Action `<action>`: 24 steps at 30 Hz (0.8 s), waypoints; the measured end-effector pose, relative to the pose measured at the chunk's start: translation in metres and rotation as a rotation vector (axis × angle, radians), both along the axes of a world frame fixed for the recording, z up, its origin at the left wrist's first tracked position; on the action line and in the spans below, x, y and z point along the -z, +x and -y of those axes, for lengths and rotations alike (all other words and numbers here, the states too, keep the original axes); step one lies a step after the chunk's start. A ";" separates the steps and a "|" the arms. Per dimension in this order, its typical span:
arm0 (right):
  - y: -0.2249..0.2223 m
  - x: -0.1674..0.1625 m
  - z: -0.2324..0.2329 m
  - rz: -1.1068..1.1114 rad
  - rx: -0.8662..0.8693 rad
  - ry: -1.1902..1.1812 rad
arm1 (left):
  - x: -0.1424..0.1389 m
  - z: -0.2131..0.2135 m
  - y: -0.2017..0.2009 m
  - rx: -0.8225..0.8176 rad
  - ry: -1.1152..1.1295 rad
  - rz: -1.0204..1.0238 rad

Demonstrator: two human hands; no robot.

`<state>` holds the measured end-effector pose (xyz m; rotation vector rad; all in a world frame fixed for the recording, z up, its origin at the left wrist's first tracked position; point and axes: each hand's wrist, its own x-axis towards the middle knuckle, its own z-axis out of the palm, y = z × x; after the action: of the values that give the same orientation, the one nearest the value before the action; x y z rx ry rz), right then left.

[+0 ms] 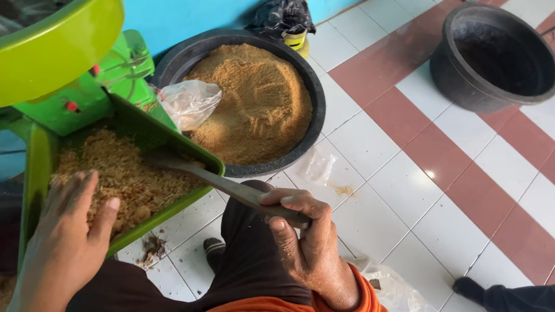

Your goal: The person sits on the floor in front of a green electric grinding machine and uses a metal scoop to push crumbly material from the machine's tray into the grinding mechanism. Ground powder collects in a large black basin beside the machine, and the person occasionally clears the tray by hand.

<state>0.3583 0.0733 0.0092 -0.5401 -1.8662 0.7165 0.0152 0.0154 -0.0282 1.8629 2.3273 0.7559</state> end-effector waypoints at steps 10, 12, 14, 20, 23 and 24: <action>-0.005 0.010 -0.005 0.026 -0.023 0.011 | 0.000 -0.002 0.004 -0.074 -0.174 0.018; -0.006 0.011 -0.006 0.020 -0.021 0.013 | 0.004 0.000 0.004 -0.081 -0.175 0.012; -0.007 0.011 -0.006 0.035 -0.039 0.012 | 0.006 -0.001 0.003 -0.076 -0.152 0.003; -0.007 0.006 -0.007 0.072 -0.062 0.032 | 0.000 0.006 -0.011 0.014 -0.010 -0.087; -0.009 0.004 -0.007 0.048 -0.044 0.135 | -0.008 0.013 -0.017 0.031 0.001 -0.096; -0.009 0.004 -0.007 0.049 -0.043 0.118 | -0.010 0.014 -0.016 0.035 -0.003 -0.127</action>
<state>0.3495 0.0805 0.0052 -0.4466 -1.9576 0.6218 -0.0011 0.0015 -0.0183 2.0016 2.3599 0.6481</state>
